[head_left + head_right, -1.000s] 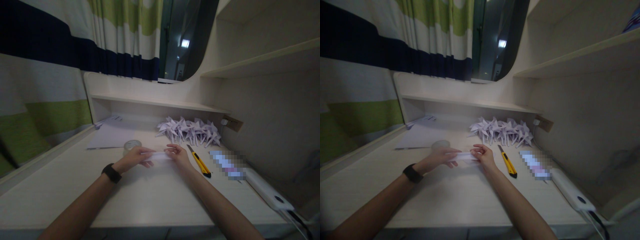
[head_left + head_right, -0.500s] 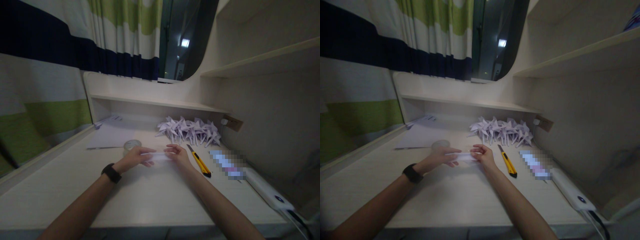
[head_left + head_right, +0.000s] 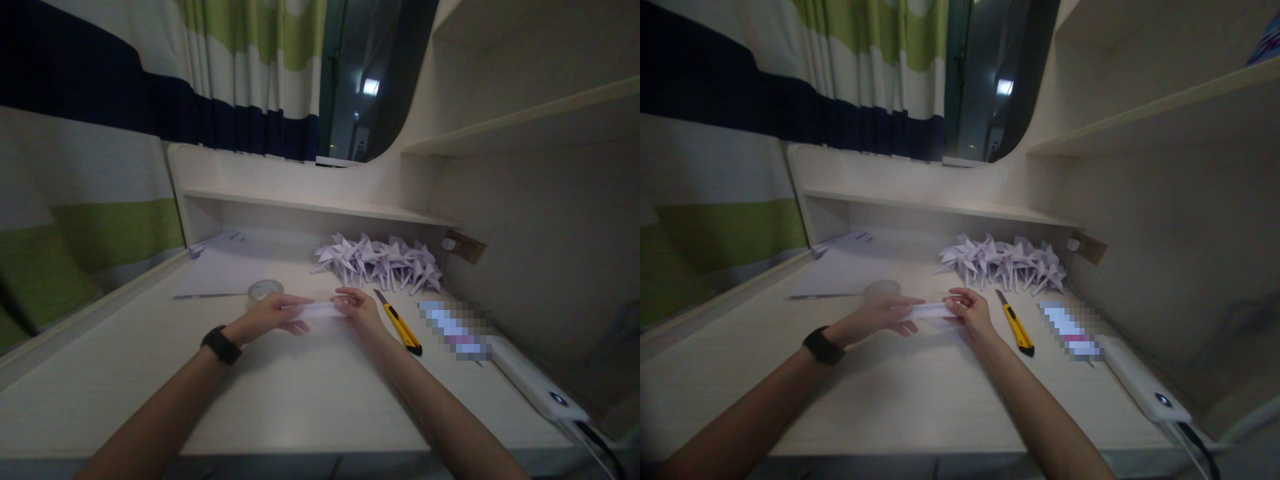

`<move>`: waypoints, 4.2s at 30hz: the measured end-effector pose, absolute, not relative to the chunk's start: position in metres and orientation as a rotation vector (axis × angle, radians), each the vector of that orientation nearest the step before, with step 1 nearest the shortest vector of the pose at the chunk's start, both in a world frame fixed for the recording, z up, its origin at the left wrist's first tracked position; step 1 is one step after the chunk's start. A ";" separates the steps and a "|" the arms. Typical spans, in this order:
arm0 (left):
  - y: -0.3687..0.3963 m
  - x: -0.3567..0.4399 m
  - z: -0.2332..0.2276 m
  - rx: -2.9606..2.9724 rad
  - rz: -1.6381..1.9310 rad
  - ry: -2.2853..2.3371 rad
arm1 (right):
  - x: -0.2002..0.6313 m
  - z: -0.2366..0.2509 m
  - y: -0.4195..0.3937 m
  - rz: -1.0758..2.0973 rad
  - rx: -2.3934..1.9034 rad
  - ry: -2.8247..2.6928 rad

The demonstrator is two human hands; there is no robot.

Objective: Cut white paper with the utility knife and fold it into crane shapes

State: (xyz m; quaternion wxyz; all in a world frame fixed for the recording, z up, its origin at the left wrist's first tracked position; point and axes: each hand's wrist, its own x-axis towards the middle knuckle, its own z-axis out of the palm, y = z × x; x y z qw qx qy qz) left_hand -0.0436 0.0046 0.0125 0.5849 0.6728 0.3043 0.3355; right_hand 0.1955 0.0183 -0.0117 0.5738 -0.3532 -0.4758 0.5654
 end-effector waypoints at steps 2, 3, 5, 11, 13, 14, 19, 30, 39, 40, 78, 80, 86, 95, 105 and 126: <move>0.004 -0.044 0.013 1.572 0.785 0.732 | 0.196 -0.012 0.019 1.321 -0.828 -1.118; 0.004 -0.044 0.013 1.571 0.787 0.744 | 0.196 -0.012 0.019 1.318 -0.830 -1.119; 0.003 -0.043 0.014 1.573 0.790 0.759 | 0.196 -0.012 0.019 1.313 -0.839 -1.116; 0.000 -0.040 0.019 1.608 0.820 0.803 | 0.194 -0.010 0.016 1.287 -0.874 -1.118; 0.000 -0.037 0.020 1.634 0.845 0.840 | 0.194 -0.009 0.015 1.293 -0.883 -1.129; 0.000 -0.037 0.019 1.644 0.861 0.858 | 0.193 -0.009 0.014 1.297 -0.882 -1.132; 0.008 -0.036 0.010 1.665 0.894 0.931 | 0.192 -0.010 0.014 1.299 -0.860 -1.167; 0.005 -0.031 0.013 1.774 0.904 0.980 | 0.192 -0.017 0.018 1.196 -0.872 -1.291; 0.010 -0.033 0.004 1.798 0.900 1.001 | 0.188 -0.014 0.016 1.105 -0.885 -1.342; 0.010 -0.032 0.004 1.776 0.891 0.993 | 0.188 -0.014 0.016 1.084 -0.901 -1.349; 0.004 -0.028 0.012 1.883 0.707 1.104 | 0.187 -0.019 0.019 1.099 -0.872 -1.389; 0.004 -0.028 0.013 1.871 0.697 1.094 | 0.186 -0.018 0.018 1.059 -0.901 -1.398; 0.002 -0.031 0.015 1.780 0.701 0.998 | 0.186 -0.016 0.016 1.036 -0.991 -1.368; 0.003 -0.042 0.016 1.687 0.744 0.838 | 0.195 -0.016 0.020 1.142 -0.892 -1.370; 0.010 -0.045 0.005 1.556 0.804 0.776 | 0.196 -0.017 0.023 1.188 -0.894 -1.251; -0.002 -0.036 0.019 1.569 0.833 0.874 | 0.193 -0.018 0.019 1.211 -0.899 -1.275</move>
